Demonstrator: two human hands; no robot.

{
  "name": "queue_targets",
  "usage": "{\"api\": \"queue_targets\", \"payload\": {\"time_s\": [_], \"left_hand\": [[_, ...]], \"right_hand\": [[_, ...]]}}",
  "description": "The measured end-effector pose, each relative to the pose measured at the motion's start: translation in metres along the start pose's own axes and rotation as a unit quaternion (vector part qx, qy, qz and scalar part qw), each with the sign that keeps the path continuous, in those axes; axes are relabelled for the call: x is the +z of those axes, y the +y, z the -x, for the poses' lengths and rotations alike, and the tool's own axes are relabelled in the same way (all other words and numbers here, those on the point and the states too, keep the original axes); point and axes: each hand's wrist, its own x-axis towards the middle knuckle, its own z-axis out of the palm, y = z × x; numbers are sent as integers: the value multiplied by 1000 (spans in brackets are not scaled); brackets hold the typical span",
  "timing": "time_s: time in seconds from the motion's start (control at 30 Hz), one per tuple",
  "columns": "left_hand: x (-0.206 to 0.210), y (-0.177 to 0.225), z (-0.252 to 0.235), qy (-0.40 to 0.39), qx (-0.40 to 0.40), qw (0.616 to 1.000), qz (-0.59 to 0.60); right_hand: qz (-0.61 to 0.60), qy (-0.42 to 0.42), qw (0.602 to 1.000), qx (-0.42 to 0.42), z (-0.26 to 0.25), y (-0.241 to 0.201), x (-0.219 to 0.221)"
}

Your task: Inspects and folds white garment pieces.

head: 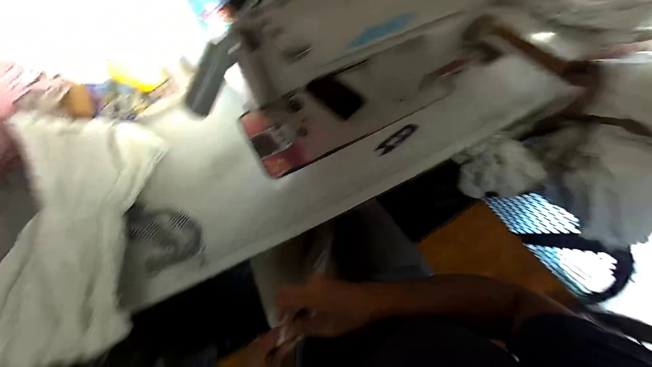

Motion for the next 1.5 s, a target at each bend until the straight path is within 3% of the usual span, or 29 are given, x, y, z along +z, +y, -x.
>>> {"api": "queue_targets", "payload": {"time_s": [0.1, 0.23, 0.3, 0.37, 0.5, 0.6, 0.67, 0.8, 0.9, 0.97, 1.1, 1.3, 1.5], "left_hand": [[5, -15, 14, -54, 29, 994, 91], [13, -28, 21, -108, 38, 974, 194], [11, -31, 22, -119, 20, 970, 211], [8, -32, 23, -138, 6, 962, 234], [2, -36, 28, -158, -33, 943, 291], [2, -42, 33, -150, -44, 936, 315], [5, -46, 37, -141, -42, 934, 324], [8, -49, 40, -124, -47, 930, 343], [9, -49, 39, -123, -45, 927, 351], [10, -50, 39, -116, -43, 927, 355], [15, -52, 42, -84, -37, 930, 355], [14, -52, 44, 48, -67, 960, 267], [12, -48, 31, 196, -80, 965, 157]], "right_hand": [[-60, -86, 992, 68, 0, 24, -12], [75, -121, 951, 275, -20, 73, -26], [134, -164, 925, 316, -42, 90, -19], [170, -223, 906, 316, -66, 99, -4], [170, -354, 895, 212, -94, 117, 53], [245, -482, 814, 214, -91, 109, 96], [320, -519, 770, 188, -76, 110, 117], [395, -505, 755, 139, -57, 107, 138], [377, -438, 809, 109, -53, 106, 129], [311, -390, 848, 180, -60, 104, 116], [164, -318, 873, 332, -73, 106, 93], [79, -216, 929, 291, -66, 111, 85], [21, -138, 949, 284, -64, 85, 60]]}}
